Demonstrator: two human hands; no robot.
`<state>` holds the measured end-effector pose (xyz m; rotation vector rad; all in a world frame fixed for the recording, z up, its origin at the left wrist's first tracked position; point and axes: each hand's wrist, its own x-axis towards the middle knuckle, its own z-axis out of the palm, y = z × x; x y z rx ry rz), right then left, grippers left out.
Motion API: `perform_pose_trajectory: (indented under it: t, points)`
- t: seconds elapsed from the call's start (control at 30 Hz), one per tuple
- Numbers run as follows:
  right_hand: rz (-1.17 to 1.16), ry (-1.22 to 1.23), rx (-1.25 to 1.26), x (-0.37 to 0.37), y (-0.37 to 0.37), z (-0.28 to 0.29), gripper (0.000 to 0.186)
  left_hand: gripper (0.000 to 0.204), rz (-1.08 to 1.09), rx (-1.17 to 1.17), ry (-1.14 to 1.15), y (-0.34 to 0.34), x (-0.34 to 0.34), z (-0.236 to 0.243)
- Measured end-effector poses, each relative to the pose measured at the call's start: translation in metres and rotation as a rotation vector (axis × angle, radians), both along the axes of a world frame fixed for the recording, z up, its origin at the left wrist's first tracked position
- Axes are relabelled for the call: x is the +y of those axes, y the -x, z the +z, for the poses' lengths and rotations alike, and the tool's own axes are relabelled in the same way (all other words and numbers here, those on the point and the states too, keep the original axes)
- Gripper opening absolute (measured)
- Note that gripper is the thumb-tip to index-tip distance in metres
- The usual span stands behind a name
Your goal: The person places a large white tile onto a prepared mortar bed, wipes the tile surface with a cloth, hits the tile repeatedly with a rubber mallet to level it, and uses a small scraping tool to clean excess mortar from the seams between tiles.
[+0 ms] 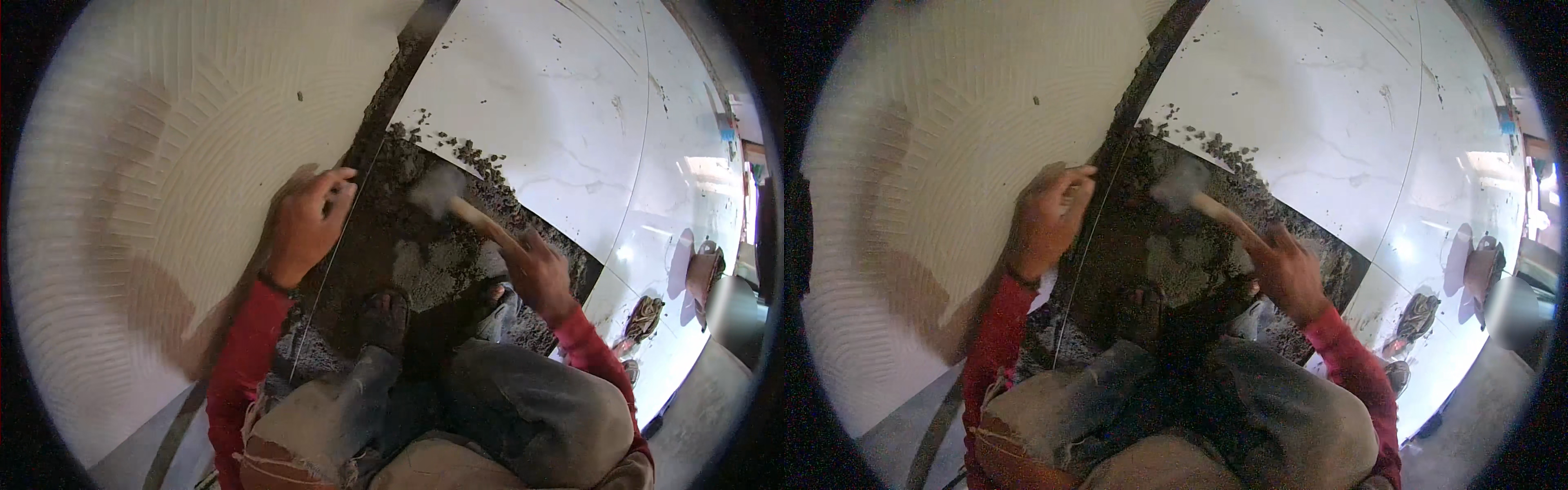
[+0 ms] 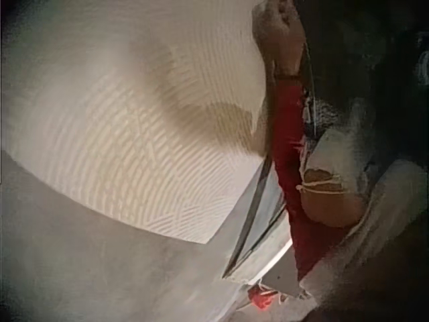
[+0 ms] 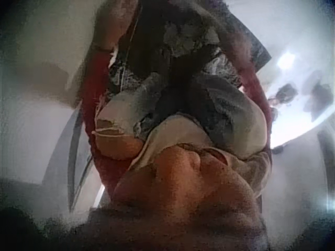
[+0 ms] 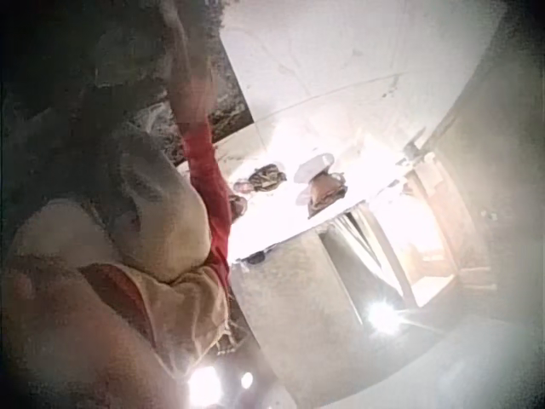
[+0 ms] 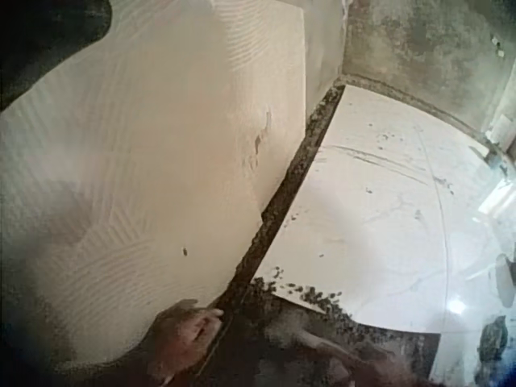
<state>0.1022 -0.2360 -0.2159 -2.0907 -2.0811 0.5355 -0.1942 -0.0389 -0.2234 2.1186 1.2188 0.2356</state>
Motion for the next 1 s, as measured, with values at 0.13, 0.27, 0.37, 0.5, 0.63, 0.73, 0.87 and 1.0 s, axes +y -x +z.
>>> perform_pose_trajectory:
  t: [0.13,0.27,0.37,0.5,0.63,0.73,0.87,1.0]
  points:
    - [-0.039,-0.053,0.032,-0.092,-0.029,0.012,0.061,0.029,0.063,-0.193,0.032,0.013,-0.018,-0.010]
    - [-0.022,0.163,-0.152,-0.082,-0.005,-0.001,0.075,0.029,0.096,-0.252,0.136,0.001,-0.030,-0.020]
    - [-0.044,0.072,-0.200,-0.017,0.015,-0.024,0.078,0.029,0.046,-0.231,0.029,-0.008,-0.020,-0.030]
    - [0.013,0.034,-0.202,0.028,0.016,-0.018,0.075,0.030,0.040,-0.264,-0.027,-0.012,-0.002,-0.041]
    - [0.028,0.150,-0.091,0.022,0.009,0.001,0.068,0.040,0.045,-0.271,-0.048,-0.038,0.038,-0.051]
    - [0.116,-0.001,0.063,0.010,0.027,0.002,0.055,0.053,0.026,-0.350,0.090,-0.064,0.082,-0.057]
    - [0.459,-0.337,0.194,0.026,0.050,-0.009,0.028,0.061,0.032,-0.366,0.393,-0.104,0.132,-0.041]
    - [0.263,-0.112,-0.016,0.022,-0.006,-0.097,0.033,0.069,0.018,-0.094,0.532,-0.138,0.164,-0.048]
